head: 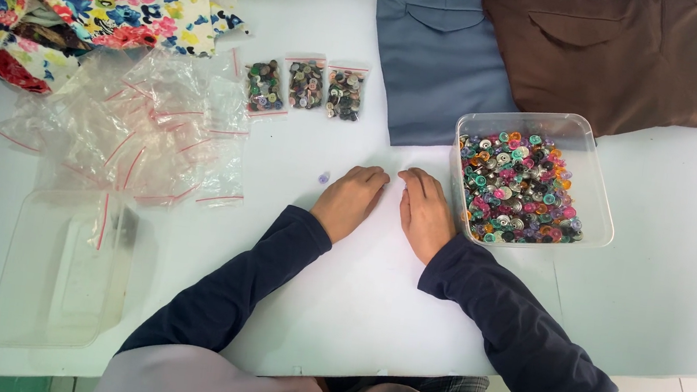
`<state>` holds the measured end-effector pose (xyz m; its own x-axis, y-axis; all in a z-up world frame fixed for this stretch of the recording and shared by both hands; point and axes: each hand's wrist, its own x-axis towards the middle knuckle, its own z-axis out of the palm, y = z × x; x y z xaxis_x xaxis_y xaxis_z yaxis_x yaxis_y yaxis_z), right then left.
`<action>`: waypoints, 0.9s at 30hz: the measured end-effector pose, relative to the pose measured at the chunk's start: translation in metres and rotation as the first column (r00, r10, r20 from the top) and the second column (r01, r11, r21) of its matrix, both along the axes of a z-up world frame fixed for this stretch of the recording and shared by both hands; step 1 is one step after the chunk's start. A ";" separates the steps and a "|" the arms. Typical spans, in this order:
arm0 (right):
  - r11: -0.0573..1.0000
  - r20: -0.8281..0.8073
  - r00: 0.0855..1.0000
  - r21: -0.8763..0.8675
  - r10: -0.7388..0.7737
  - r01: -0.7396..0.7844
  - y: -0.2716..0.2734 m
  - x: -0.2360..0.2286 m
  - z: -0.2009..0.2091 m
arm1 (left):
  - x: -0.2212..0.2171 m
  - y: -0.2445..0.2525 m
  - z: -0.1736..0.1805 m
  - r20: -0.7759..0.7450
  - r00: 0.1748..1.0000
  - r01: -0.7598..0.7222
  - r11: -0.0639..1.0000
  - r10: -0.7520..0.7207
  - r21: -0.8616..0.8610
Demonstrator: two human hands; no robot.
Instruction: Sorting colorful buttons from a container and placing them into small plastic bags.
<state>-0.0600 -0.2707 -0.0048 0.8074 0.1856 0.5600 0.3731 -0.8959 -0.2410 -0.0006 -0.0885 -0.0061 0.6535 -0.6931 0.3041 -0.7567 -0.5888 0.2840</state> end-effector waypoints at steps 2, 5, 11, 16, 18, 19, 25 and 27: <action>1.000 -0.003 1.000 0.005 -0.002 0.002 0.000 0.000 -0.001 | -0.001 -0.001 0.007 -0.013 1.000 -0.005 1.000 0.005 -0.009; 1.000 -0.008 1.000 0.018 0.001 -0.001 0.000 0.000 0.000 | -0.003 -0.001 0.011 -0.041 0.999 -0.008 1.000 0.007 -0.021; 0.999 0.002 1.000 0.034 0.003 -0.003 -0.001 0.001 0.000 | -0.005 0.001 0.015 -0.090 0.996 -0.006 1.000 0.005 -0.009; 0.999 0.015 1.000 0.034 0.002 -0.002 -0.002 0.001 -0.002 | -0.006 0.000 0.017 -0.138 0.990 -0.017 1.000 0.017 -0.002; 0.999 0.024 1.000 0.036 0.004 -0.005 -0.002 0.001 -0.004 | -0.007 0.000 0.017 -0.126 0.991 -0.039 0.999 0.042 0.025; 0.999 0.024 1.000 0.036 0.003 -0.004 -0.003 0.000 -0.003 | -0.008 0.000 0.017 -0.125 0.991 -0.038 0.999 0.041 0.025; 0.995 0.135 0.990 0.092 0.034 -0.047 0.010 -0.017 0.030 | -0.018 0.001 0.033 0.099 0.991 -0.090 0.995 0.086 0.034; 0.990 0.299 0.953 0.115 0.040 -0.078 0.018 -0.028 0.043 | -0.022 -0.002 0.046 0.215 0.974 -0.069 0.997 0.075 -0.034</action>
